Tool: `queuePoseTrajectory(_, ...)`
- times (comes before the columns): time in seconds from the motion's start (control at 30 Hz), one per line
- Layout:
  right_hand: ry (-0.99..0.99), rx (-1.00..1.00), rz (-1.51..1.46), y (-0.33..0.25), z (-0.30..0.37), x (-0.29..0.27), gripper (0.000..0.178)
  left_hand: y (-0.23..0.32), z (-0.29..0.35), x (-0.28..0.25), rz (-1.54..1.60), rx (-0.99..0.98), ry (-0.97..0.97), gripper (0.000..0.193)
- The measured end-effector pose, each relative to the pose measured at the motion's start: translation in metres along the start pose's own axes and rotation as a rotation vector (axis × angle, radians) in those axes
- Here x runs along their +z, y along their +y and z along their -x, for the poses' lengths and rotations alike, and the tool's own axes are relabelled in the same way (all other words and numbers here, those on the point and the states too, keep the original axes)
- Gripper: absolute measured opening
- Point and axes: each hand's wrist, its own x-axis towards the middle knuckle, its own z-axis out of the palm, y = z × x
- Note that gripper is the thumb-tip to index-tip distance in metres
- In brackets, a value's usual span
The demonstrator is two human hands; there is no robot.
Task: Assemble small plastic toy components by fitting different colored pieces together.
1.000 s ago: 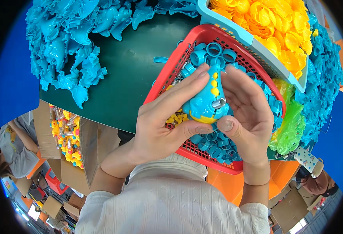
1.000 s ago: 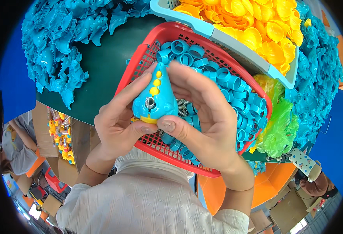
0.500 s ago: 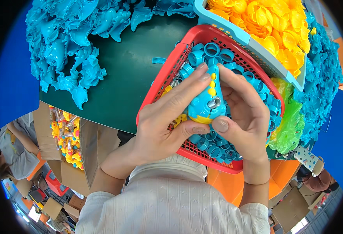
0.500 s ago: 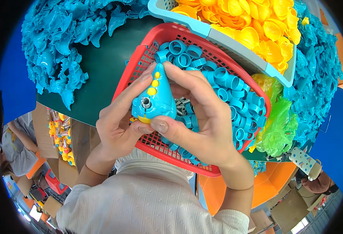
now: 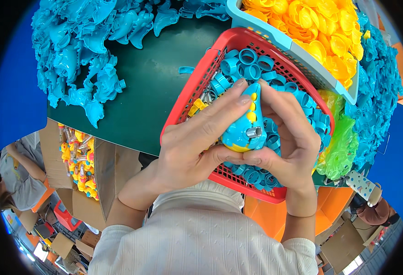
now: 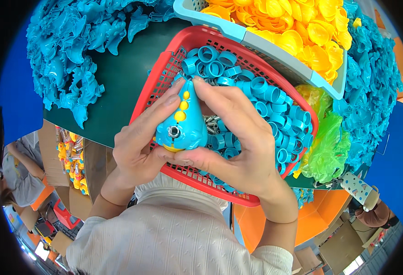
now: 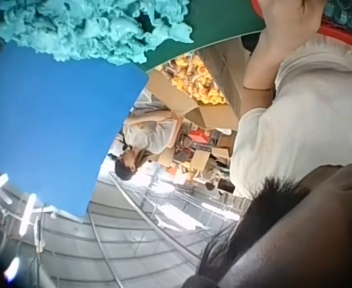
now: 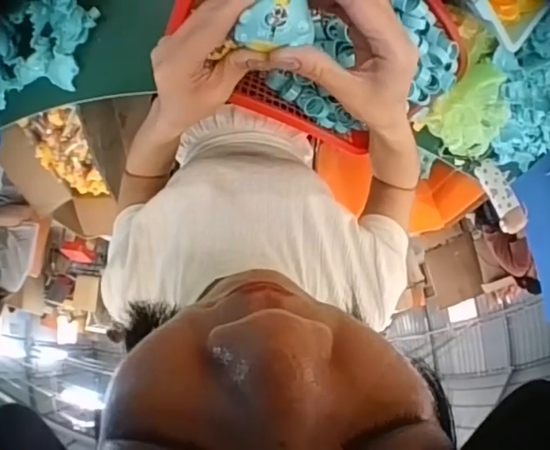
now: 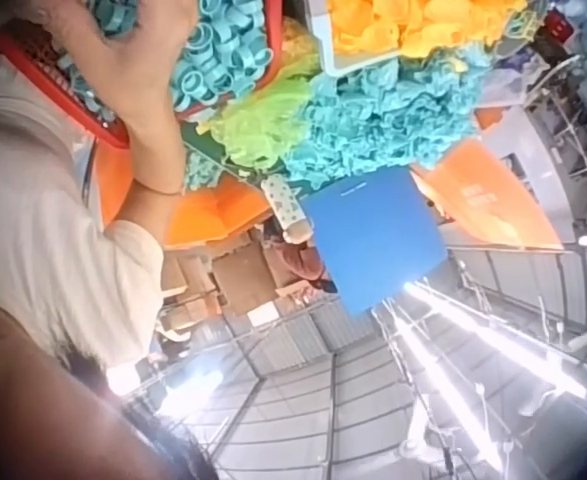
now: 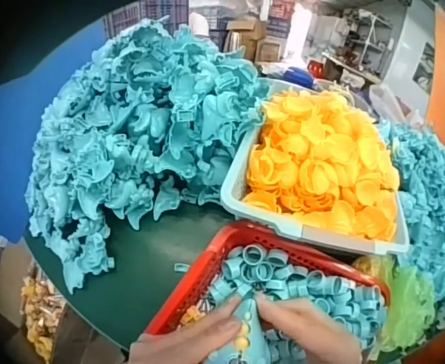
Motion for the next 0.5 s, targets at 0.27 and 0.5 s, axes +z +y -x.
queuePoseTrajectory(0.27, -0.037, -0.012, -0.151, 0.0013, -0.0007, -0.0018, 0.072, -0.0014, 0.0010, -0.0054, -0.052, 0.002, -0.042, 0.057)
queuePoseTrajectory(0.5, 0.019, 0.080, -0.466, 0.0006, -0.0040, 0.0060, 0.074, -0.0013, -0.0004, -0.0009, 0.095, -0.055, -0.023, 0.059)
